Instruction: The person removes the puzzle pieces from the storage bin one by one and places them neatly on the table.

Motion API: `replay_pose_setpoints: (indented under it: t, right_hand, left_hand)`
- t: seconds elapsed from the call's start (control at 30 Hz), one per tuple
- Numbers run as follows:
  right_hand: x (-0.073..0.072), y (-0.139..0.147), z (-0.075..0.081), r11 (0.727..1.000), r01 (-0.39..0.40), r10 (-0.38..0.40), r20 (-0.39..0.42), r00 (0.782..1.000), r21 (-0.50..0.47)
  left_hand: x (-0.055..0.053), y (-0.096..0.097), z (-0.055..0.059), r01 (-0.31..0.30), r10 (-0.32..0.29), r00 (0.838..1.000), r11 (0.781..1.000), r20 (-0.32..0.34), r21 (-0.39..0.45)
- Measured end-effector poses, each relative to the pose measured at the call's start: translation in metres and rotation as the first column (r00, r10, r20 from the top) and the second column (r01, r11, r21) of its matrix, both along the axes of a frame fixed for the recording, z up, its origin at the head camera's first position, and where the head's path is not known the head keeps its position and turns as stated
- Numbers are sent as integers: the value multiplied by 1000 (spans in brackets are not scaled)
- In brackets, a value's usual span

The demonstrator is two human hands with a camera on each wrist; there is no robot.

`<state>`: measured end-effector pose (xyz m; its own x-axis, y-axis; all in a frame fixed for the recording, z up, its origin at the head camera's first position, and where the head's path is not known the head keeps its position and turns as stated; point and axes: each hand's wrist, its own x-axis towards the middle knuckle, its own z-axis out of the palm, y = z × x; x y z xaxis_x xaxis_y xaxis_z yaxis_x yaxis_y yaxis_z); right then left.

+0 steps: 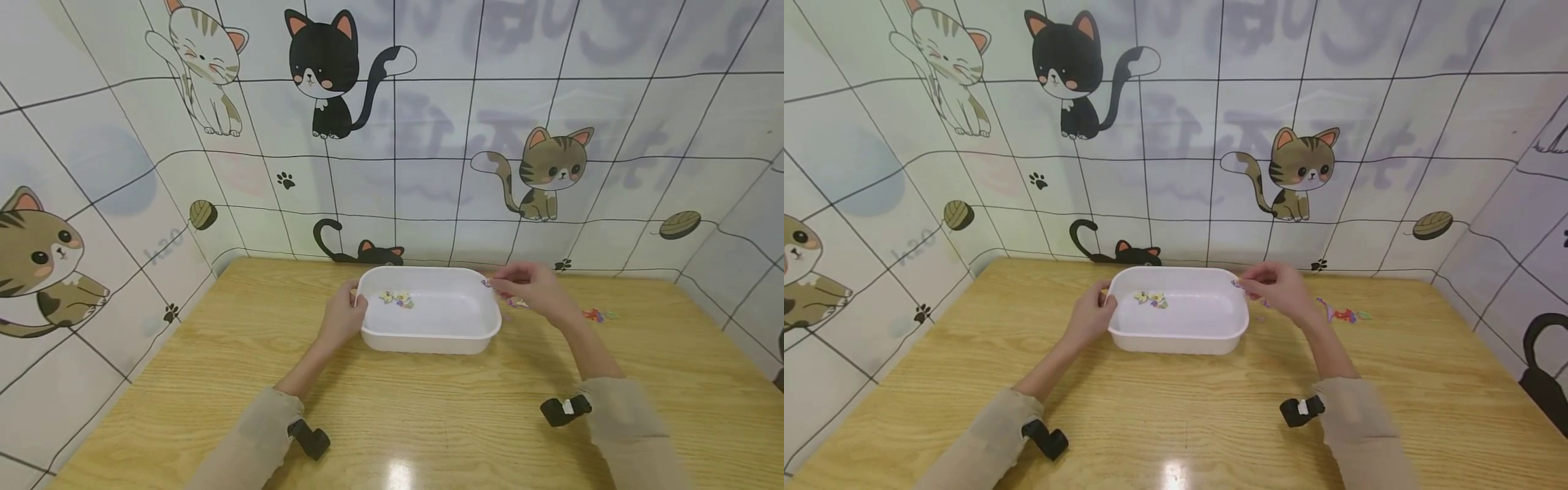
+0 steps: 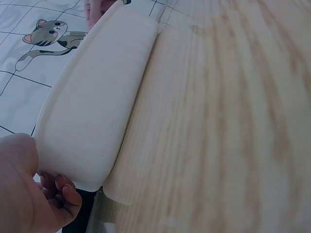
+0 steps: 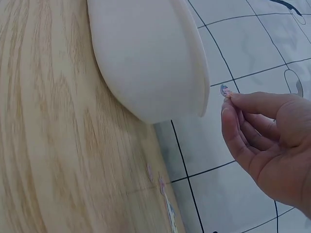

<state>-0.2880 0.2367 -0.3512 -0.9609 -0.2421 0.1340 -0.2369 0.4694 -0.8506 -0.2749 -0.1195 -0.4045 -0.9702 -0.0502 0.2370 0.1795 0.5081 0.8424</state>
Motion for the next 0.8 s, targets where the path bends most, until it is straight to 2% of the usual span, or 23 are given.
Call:
replay_pose_setpoints:
  t: [0.23,0.37,0.6,0.8]
  right_hand:
    - [5,27,-6,997,40,-41,3,999,64]
    - [6,36,-13,994,38,-40,19,999,99]
    - [7,49,-24,987,51,-65,88,994,153]
    - [7,55,-30,972,66,-108,182,977,224]
  left_hand:
    - [0,0,0,-2,2,1000,1000,9,-5]
    - [0,0,1,-1,1,1000,1000,0,-12]
    - [1,0,1,0,0,1000,1000,0,-11]
    - [1,0,2,-1,1,1000,1000,1,-8]
